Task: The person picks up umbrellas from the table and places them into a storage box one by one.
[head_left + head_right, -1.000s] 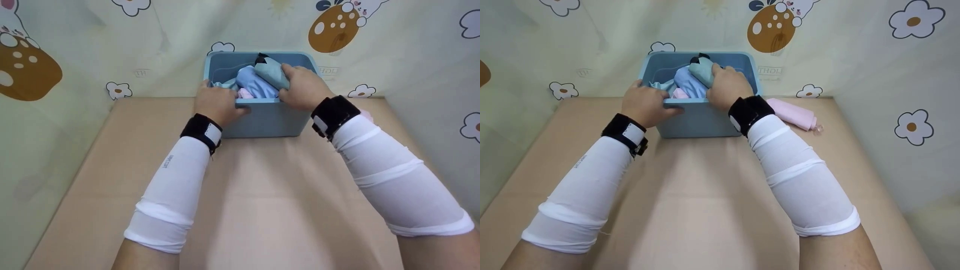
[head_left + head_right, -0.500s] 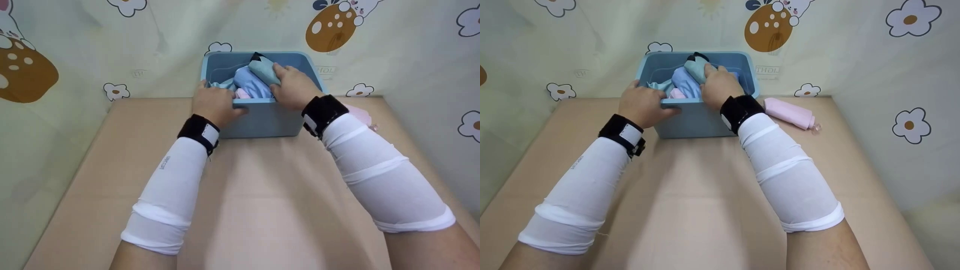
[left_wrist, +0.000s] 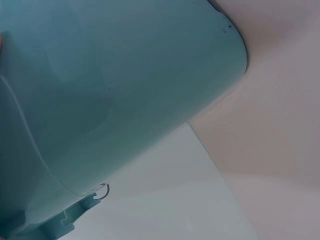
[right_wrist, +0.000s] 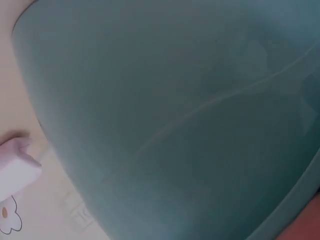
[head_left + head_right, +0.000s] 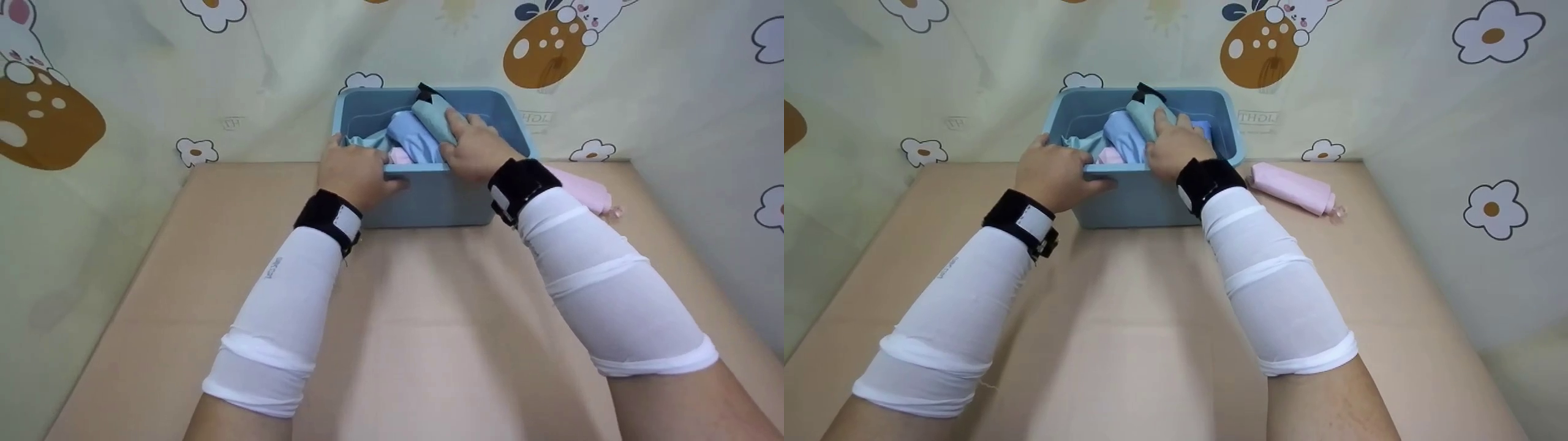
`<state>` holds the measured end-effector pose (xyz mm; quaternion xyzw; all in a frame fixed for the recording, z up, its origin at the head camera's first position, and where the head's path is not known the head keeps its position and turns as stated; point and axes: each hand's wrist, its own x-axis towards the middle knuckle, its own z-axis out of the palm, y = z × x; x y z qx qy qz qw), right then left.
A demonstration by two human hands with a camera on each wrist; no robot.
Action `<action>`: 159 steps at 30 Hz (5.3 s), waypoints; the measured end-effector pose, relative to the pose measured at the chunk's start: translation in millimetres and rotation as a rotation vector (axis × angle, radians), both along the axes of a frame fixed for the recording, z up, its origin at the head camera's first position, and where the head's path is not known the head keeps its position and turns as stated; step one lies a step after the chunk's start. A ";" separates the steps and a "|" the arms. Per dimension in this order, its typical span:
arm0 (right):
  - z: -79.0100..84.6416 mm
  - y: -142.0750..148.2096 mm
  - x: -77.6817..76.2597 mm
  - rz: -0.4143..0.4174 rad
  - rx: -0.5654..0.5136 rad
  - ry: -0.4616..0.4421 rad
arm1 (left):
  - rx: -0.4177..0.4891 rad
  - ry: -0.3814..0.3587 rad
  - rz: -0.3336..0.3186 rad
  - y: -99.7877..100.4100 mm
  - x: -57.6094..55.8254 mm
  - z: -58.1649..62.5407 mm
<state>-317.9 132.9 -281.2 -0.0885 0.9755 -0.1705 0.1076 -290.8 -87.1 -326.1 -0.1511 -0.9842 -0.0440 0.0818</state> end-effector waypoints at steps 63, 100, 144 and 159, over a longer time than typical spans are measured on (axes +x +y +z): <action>-79.6 229.2 6.7 -0.294 -0.117 0.191 | 0.031 -0.005 0.004 1.0 -1.2 1.9; -127.7 236.3 3.5 -0.257 0.018 0.050 | 0.023 0.000 0.002 0.0 -3.1 -1.5; -90.6 211.5 23.6 -0.340 -0.124 0.061 | 0.018 -0.003 0.008 0.5 -0.8 -3.0; -7.1 145.4 37.2 -0.397 -0.349 0.171 | 0.033 0.004 0.006 0.6 -0.8 -0.7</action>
